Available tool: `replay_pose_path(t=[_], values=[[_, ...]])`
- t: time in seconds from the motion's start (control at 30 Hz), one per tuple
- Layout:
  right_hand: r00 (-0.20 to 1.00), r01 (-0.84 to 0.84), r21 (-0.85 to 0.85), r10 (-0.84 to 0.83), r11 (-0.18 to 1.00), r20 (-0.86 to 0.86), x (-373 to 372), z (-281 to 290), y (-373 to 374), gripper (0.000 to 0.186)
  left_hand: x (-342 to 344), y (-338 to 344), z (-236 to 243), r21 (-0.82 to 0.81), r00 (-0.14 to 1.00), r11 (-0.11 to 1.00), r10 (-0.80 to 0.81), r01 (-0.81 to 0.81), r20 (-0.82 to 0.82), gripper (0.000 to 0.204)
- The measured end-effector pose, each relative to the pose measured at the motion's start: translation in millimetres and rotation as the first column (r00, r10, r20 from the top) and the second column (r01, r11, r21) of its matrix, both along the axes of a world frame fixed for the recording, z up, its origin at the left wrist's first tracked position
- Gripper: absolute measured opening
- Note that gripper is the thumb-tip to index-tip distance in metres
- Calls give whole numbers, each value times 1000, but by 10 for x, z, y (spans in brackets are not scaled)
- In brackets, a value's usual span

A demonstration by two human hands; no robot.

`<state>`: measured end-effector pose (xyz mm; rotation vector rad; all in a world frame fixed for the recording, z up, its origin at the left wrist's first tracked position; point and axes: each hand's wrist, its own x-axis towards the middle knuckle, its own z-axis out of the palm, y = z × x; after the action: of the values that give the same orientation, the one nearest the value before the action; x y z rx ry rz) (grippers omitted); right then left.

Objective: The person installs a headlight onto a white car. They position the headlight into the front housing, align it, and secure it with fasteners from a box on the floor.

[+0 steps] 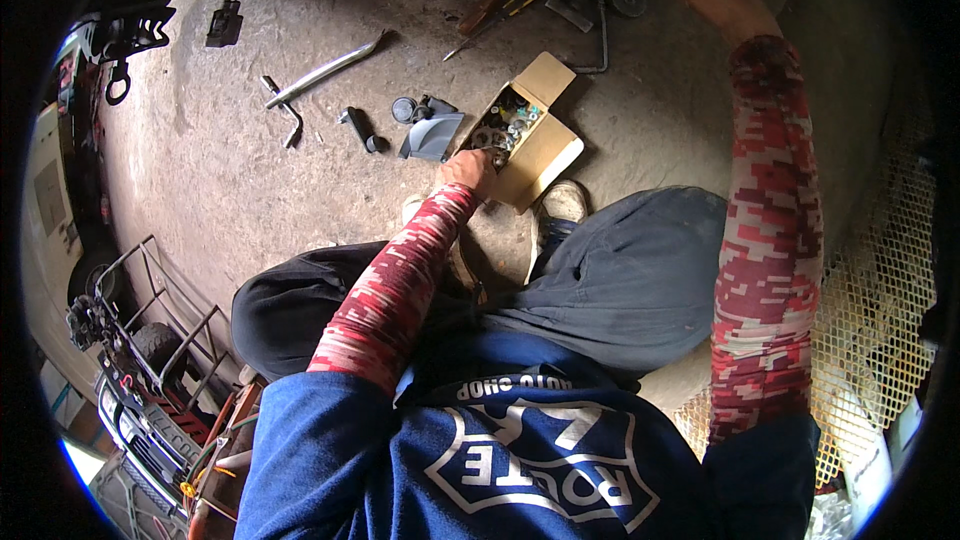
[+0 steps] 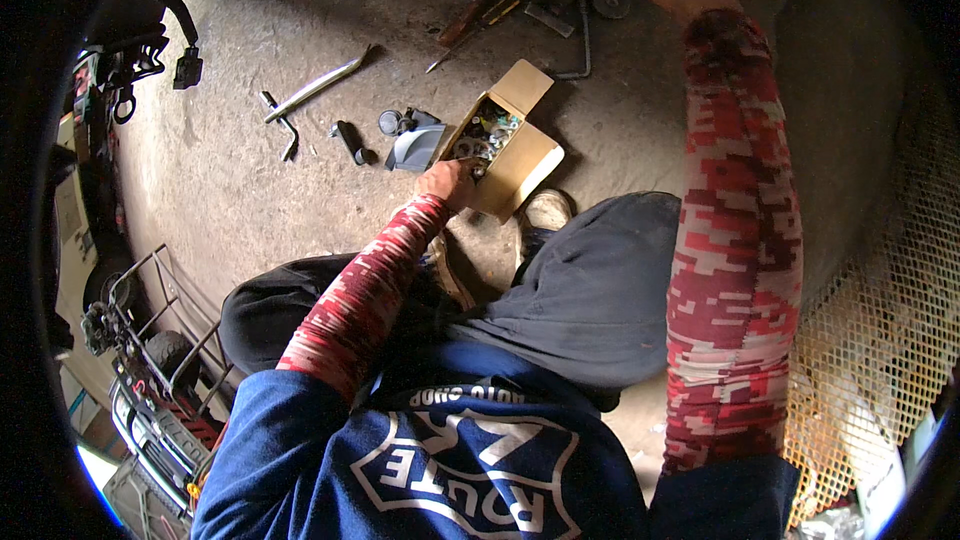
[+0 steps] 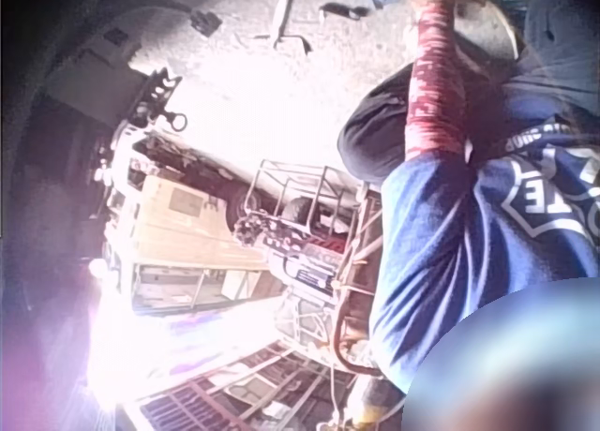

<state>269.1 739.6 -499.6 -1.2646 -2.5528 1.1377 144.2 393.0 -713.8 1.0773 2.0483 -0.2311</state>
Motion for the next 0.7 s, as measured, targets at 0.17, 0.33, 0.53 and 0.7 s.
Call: replay_pose_path(t=[0.17, 0.33, 0.53, 0.7], values=[[1000, -1, 25, 2, 1000, -23, 18, -38, 16, 38, 19, 3, 26, 18, 998, 1000, -25, 24, 49, 46], [996, 86, -125, -88, 988, -7, -46, 115, -72, 37, 3, -48, 52, 97, 999, 995, 8, -13, 50, 43], [998, 46, -97, -49, 994, -37, -48, 249, -173, 37, -32, 2, 66, 239, 992, 963, 123, -125, 25, 34], [993, 110, -159, -114, 981, -17, -66, 255, -198, 36, -37, 75, 11, 208, 989, 967, 150, -145, -8, 34]])
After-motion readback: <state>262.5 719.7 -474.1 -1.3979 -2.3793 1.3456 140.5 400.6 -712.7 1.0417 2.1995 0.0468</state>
